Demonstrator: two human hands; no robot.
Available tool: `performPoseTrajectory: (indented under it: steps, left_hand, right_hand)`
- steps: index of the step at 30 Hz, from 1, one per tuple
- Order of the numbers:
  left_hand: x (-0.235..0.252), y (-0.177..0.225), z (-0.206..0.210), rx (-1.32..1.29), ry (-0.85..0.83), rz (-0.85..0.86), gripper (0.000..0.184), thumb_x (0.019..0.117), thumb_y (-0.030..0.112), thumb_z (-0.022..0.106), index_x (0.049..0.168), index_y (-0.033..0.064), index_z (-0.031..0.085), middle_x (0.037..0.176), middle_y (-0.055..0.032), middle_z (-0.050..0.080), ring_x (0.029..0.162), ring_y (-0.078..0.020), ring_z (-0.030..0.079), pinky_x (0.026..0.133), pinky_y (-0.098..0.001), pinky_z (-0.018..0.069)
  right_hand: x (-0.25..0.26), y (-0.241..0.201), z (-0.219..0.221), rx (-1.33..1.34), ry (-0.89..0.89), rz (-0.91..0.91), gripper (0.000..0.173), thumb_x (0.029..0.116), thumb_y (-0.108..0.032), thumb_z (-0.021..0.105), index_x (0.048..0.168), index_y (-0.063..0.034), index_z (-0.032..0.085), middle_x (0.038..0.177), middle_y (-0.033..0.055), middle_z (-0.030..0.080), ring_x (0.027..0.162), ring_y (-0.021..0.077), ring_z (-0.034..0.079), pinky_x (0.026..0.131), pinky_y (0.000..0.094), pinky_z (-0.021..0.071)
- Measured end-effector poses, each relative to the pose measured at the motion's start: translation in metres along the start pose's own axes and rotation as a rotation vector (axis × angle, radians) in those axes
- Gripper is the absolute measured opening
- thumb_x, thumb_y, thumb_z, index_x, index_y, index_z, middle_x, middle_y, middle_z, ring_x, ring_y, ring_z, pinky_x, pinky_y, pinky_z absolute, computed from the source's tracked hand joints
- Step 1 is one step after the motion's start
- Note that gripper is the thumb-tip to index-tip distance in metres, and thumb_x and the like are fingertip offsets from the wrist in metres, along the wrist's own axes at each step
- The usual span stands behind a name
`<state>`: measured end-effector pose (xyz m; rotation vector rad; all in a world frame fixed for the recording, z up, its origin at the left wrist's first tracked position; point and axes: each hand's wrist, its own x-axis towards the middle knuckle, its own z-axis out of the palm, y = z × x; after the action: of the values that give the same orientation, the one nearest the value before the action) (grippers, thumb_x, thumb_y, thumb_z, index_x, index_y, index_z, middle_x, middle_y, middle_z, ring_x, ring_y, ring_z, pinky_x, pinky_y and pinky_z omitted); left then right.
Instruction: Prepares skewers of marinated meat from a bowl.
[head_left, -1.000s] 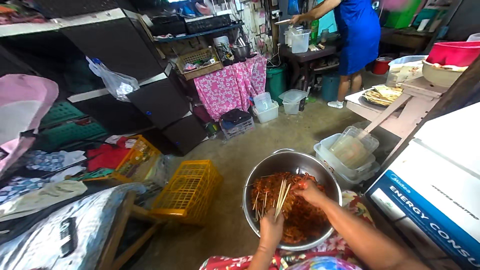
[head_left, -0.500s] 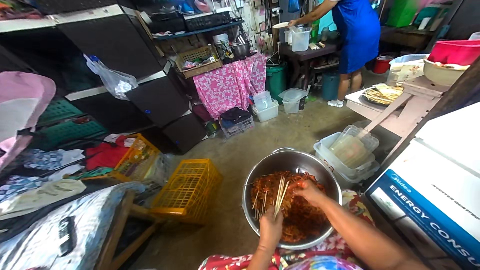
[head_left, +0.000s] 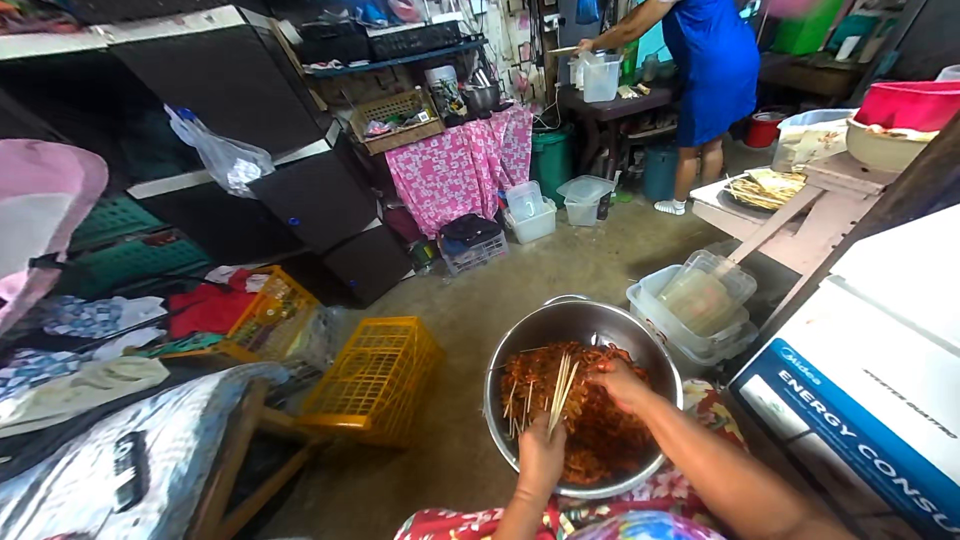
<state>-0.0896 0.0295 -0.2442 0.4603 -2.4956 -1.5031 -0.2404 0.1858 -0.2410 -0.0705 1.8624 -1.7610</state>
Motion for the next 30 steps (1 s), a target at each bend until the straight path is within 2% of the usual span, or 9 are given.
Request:
performPoseTrajectory:
  steps: [6,12,15,18,21,23,26,28,30]
  left_hand:
    - [-0.001,0.003,-0.001,0.006,-0.005,-0.003,0.013,0.0953,0.01,0.064,0.101,0.0005,0.071,0.074,-0.0056,0.065,0.065,-0.0125,0.061,0.067,-0.0341,0.0528]
    - [-0.001,0.001,-0.001,0.028,0.0,0.0,0.013,0.0956,0.011,0.063,0.1,0.001,0.071,0.075,-0.0059,0.065,0.066,-0.013,0.061,0.068,-0.0346,0.0529]
    - [0.0,0.0,0.0,0.041,0.001,-0.004,0.014,0.0951,0.011,0.063,0.1,0.0013,0.071,0.076,-0.0062,0.066,0.067,-0.0139,0.062,0.069,-0.0357,0.0539]
    - [0.001,0.003,-0.002,0.093,-0.016,-0.029,0.015,0.0964,0.013,0.063,0.098,-0.0004,0.069,0.073,-0.0082,0.064,0.066,-0.0186,0.061,0.068,-0.0415,0.0529]
    - [0.001,0.004,-0.002,0.107,-0.022,-0.044,0.015,0.0967,0.013,0.062,0.098,-0.0001,0.07,0.073,-0.0084,0.064,0.067,-0.0188,0.062,0.069,-0.0418,0.0529]
    - [0.001,0.003,-0.002,0.102,-0.014,-0.041,0.014,0.0964,0.012,0.063,0.098,0.0003,0.069,0.073,-0.0079,0.063,0.066,-0.0185,0.061,0.068,-0.0413,0.0526]
    - [0.001,0.002,-0.002,0.067,-0.002,-0.03,0.014,0.0964,0.013,0.063,0.099,0.0001,0.069,0.072,-0.007,0.062,0.064,-0.0167,0.06,0.067,-0.0393,0.0523]
    - [0.0,0.001,-0.002,0.041,0.004,-0.011,0.014,0.0959,0.012,0.063,0.098,0.0,0.069,0.071,-0.0058,0.062,0.063,-0.0147,0.058,0.065,-0.0371,0.0517]
    - [0.0,0.001,-0.001,0.034,0.006,-0.004,0.014,0.0959,0.012,0.063,0.098,-0.0002,0.069,0.071,-0.0059,0.061,0.063,-0.0143,0.058,0.065,-0.0364,0.0515]
  right_hand:
    - [0.001,-0.001,-0.001,0.011,0.049,-0.062,0.012,0.0999,-0.006,0.062,0.102,0.0053,0.066,0.088,0.0102,0.066,0.074,0.0154,0.063,0.071,0.0334,0.0566]
    - [-0.002,-0.001,-0.001,-0.01,0.003,-0.06,0.011,0.1003,-0.005,0.061,0.102,0.0051,0.065,0.083,0.0082,0.065,0.066,0.0137,0.062,0.064,0.0312,0.0563]
    - [-0.005,-0.003,0.001,-0.086,0.008,-0.091,0.012,0.099,-0.005,0.062,0.103,0.0049,0.068,0.088,0.0086,0.067,0.07,0.0122,0.062,0.067,0.0303,0.0561]
    - [-0.009,-0.004,0.005,-0.15,0.026,-0.135,0.013,0.0984,-0.005,0.062,0.102,0.0051,0.069,0.09,0.0096,0.068,0.074,0.0118,0.064,0.071,0.0307,0.0563]
    - [-0.009,-0.004,0.007,-0.222,0.042,-0.148,0.014,0.0984,-0.007,0.063,0.104,0.004,0.071,0.094,0.0109,0.07,0.081,0.013,0.065,0.078,0.033,0.056]
    - [-0.009,-0.003,0.008,-0.226,0.048,-0.149,0.015,0.0984,-0.009,0.064,0.103,0.0034,0.071,0.093,0.011,0.07,0.081,0.0134,0.065,0.079,0.034,0.0559]
    - [-0.008,-0.002,0.01,-0.022,0.058,-0.093,0.015,0.1009,-0.009,0.062,0.1,0.004,0.068,0.088,0.0091,0.066,0.075,0.0131,0.062,0.072,0.0324,0.0553]
    - [-0.01,-0.006,0.013,0.167,0.078,0.015,0.014,0.1029,-0.009,0.059,0.108,0.0041,0.061,0.086,0.0097,0.063,0.068,0.0159,0.062,0.062,0.0336,0.0569]
    - [-0.012,-0.008,0.015,0.237,0.085,0.079,0.015,0.1031,-0.009,0.058,0.112,0.0028,0.059,0.088,0.0103,0.063,0.068,0.0175,0.062,0.06,0.0351,0.0562]
